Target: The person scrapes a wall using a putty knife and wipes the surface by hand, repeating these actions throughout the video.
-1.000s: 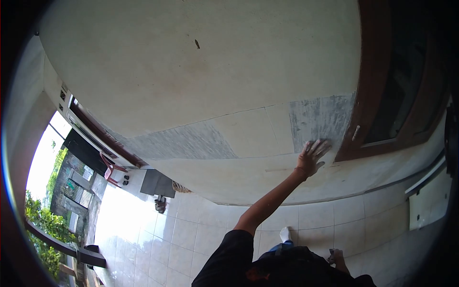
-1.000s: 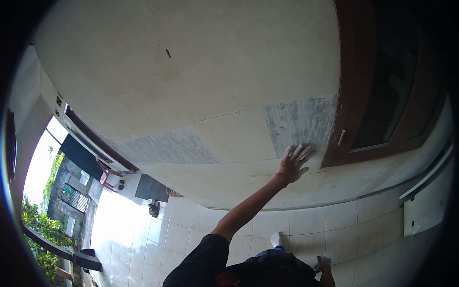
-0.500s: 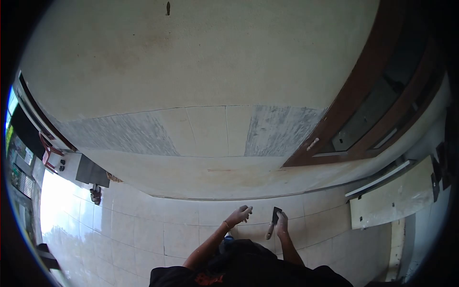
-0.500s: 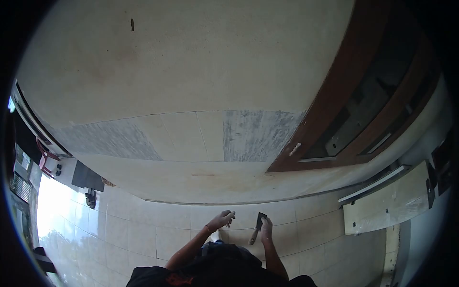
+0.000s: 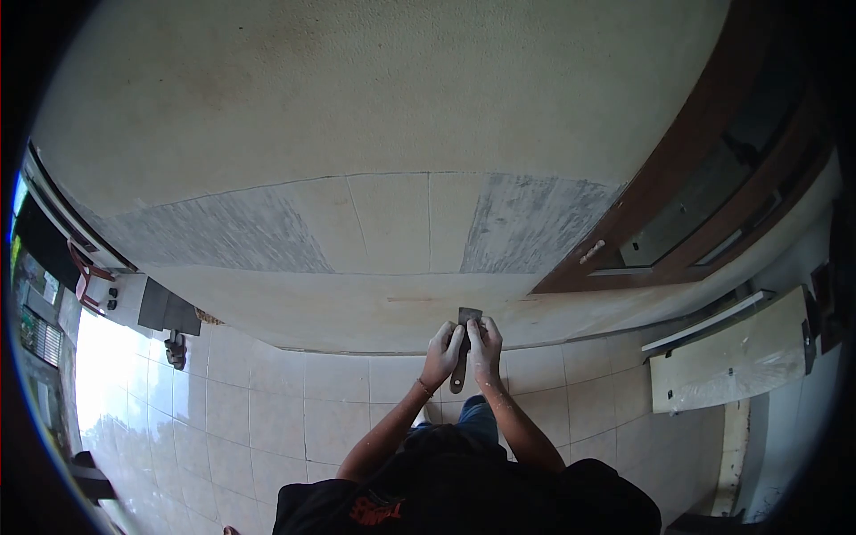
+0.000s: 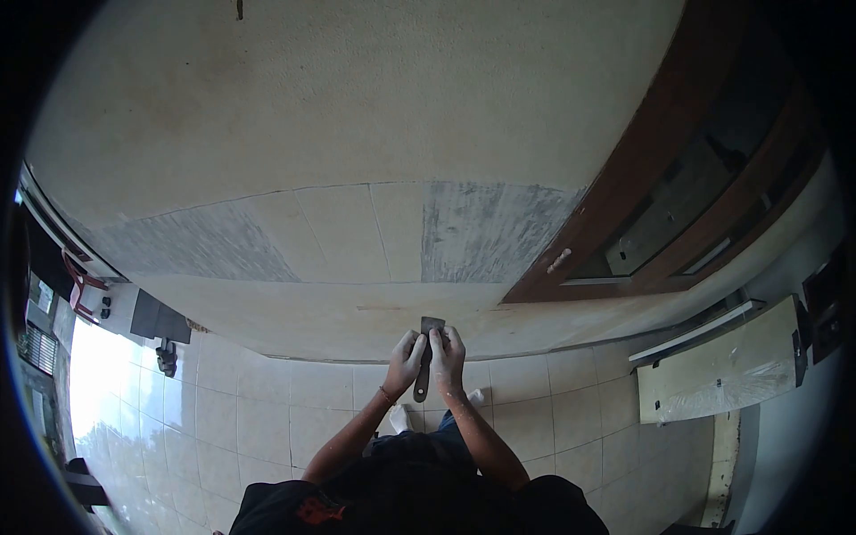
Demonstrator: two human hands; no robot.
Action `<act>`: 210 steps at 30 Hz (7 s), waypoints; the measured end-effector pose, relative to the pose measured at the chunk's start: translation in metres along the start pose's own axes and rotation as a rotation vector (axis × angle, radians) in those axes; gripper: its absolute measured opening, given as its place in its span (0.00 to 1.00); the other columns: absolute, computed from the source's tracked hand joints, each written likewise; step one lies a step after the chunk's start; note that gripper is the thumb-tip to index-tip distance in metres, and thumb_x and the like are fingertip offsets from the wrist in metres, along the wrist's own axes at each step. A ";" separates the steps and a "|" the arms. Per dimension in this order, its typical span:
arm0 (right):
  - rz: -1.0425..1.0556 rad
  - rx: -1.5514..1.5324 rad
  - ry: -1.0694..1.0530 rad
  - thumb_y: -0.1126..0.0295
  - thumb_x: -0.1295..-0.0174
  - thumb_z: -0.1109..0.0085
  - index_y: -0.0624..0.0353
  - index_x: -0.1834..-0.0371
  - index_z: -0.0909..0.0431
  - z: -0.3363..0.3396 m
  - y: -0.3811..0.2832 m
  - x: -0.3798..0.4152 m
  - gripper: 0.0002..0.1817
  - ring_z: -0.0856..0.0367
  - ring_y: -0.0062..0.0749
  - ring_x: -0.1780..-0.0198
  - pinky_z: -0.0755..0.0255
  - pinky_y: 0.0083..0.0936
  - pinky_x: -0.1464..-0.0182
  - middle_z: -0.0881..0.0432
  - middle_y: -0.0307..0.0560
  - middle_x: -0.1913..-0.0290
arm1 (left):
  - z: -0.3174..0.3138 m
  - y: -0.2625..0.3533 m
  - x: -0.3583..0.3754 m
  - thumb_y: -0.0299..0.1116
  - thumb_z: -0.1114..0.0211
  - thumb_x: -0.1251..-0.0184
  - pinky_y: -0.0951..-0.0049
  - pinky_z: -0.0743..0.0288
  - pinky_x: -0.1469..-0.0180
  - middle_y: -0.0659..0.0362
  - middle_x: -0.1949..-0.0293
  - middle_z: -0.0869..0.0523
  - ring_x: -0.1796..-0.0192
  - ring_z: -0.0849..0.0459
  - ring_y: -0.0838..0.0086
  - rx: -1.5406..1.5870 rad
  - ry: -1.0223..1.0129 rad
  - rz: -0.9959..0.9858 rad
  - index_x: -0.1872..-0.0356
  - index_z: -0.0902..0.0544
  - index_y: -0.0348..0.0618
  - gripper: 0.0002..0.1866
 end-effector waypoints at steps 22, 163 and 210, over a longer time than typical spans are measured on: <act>0.298 0.071 0.209 0.66 0.27 0.49 0.63 0.71 0.33 -0.030 -0.019 -0.061 0.14 0.29 0.27 0.78 0.35 0.31 0.75 0.27 0.46 0.81 | 0.007 0.016 -0.063 0.32 0.43 0.26 0.65 0.31 0.69 0.45 0.75 0.26 0.71 0.35 0.74 -0.049 0.154 -0.182 0.67 0.28 0.32 0.12; 0.189 -0.031 0.136 0.67 0.27 0.50 0.62 0.78 0.33 -0.037 -0.015 -0.062 0.19 0.39 0.16 0.73 0.40 0.24 0.72 0.34 0.32 0.79 | 0.008 0.025 -0.062 0.34 0.45 0.25 0.66 0.34 0.71 0.49 0.78 0.28 0.74 0.34 0.74 -0.118 0.137 -0.113 0.70 0.28 0.32 0.15; 0.285 -0.098 0.196 0.66 0.27 0.47 0.64 0.80 0.34 -0.049 -0.076 -0.063 0.22 0.40 0.15 0.74 0.43 0.23 0.74 0.35 0.32 0.81 | 0.018 0.081 -0.075 0.35 0.46 0.24 0.67 0.35 0.71 0.47 0.79 0.30 0.73 0.37 0.76 -0.043 0.146 -0.219 0.70 0.29 0.31 0.16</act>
Point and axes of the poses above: each hand's wrist, its own x-axis away from the middle knuckle, its own z-axis out of the back of the hand, y = z × x, the point moved 8 cm from there along -x, towards the middle knuckle
